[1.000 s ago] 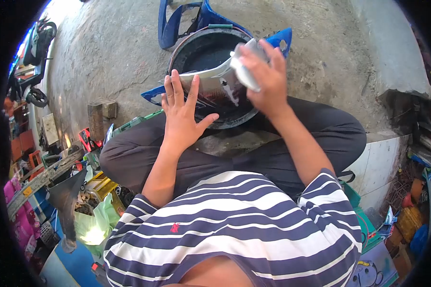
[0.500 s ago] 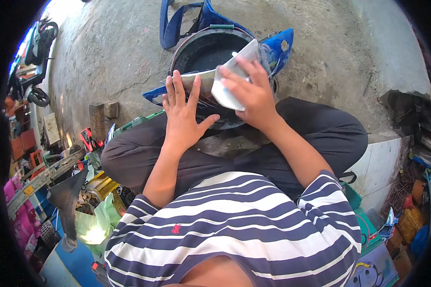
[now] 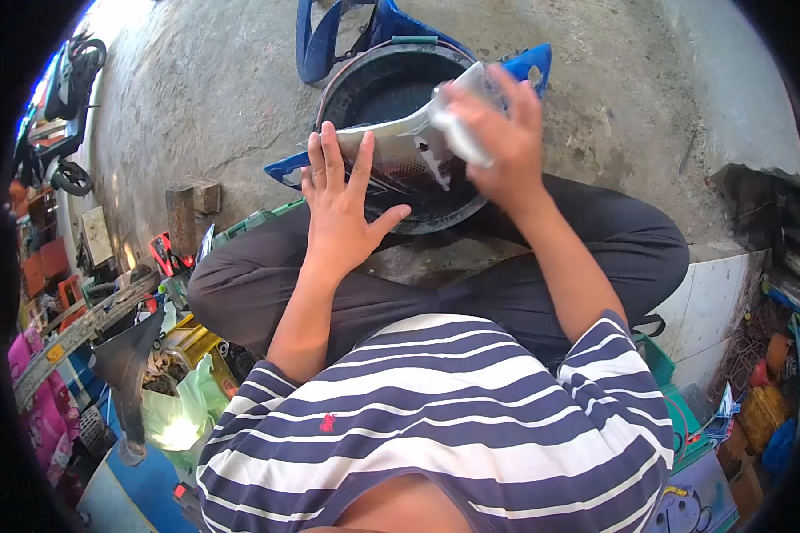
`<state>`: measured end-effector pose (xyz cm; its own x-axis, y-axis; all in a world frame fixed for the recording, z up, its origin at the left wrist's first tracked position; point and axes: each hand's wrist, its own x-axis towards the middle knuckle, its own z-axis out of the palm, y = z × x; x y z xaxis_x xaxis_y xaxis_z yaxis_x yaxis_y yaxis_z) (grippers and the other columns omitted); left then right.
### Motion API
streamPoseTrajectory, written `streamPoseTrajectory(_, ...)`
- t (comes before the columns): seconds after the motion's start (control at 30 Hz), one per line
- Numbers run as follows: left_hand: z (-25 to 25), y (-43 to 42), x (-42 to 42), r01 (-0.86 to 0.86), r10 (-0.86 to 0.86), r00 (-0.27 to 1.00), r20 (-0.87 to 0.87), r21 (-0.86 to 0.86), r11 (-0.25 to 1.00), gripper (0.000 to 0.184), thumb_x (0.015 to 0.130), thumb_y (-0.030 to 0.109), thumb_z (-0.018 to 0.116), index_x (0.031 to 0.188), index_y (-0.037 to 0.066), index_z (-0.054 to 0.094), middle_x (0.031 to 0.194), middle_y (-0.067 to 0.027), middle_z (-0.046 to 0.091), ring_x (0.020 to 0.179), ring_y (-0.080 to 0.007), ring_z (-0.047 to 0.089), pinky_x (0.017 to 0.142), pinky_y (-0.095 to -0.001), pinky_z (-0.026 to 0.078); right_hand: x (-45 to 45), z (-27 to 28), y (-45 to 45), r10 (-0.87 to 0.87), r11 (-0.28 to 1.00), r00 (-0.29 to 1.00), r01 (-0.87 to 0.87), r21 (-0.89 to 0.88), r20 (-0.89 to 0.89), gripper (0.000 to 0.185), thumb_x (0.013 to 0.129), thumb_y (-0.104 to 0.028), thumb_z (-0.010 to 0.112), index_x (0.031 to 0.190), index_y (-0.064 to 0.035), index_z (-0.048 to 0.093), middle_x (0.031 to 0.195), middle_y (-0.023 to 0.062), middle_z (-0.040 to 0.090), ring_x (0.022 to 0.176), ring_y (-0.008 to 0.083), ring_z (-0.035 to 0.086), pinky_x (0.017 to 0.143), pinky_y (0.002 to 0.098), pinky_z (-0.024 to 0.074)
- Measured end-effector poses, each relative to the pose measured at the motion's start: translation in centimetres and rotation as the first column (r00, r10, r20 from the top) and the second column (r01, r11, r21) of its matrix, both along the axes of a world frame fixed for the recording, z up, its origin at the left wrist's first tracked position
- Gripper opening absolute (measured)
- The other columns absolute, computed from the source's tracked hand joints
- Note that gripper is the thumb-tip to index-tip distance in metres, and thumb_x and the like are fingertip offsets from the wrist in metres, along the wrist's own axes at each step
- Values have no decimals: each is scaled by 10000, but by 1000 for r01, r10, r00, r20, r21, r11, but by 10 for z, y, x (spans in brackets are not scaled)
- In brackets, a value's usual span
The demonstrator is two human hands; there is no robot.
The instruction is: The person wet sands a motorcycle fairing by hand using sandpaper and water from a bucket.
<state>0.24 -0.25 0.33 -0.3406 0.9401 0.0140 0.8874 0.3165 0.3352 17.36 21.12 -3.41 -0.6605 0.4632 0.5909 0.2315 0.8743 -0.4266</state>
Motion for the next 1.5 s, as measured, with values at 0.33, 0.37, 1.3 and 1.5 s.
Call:
streamPoseTrajectory(0.33,-1,2,1,-9,9,1000,7,-1,1000,1142,838,525,888,1755,238,272,1814,-291,17,1653,-552,81,1197,-775,243,-2,-1,-21,124,992,991,-125,0,56,621,657,-73,907,1238,-188,719,1496,-35,710,1530,344,497,1261,654,242)
streamPoseTrajectory(0.37,-1,1,0,-3,3,1000,3,12,1000,1144,836,518,893,1755,239,272,1813,-292,18,1653,-554,81,1192,-779,247,-2,-1,-8,50,999,999,-50,-9,17,552,714,-50,864,1231,-184,722,1488,-31,716,1516,349,508,1258,637,249)
streamPoseTrajectory(1.3,0,2,2,-8,8,1000,9,18,1000,1151,829,503,904,1754,244,269,1813,-288,7,1652,-555,74,1188,-778,259,1,-2,16,5,999,999,-6,-36,-38,488,777,-16,811,1235,-169,740,1465,1,733,1492,390,526,1250,595,313)
streamPoseTrajectory(1.5,-1,1,0,-2,2,1000,1,12,1000,1151,830,506,902,1754,248,268,1813,-290,5,1650,-560,80,1187,-777,263,-3,4,-14,143,990,989,-142,-24,46,579,688,-50,873,1236,-179,739,1470,-15,730,1517,367,513,1266,592,292)
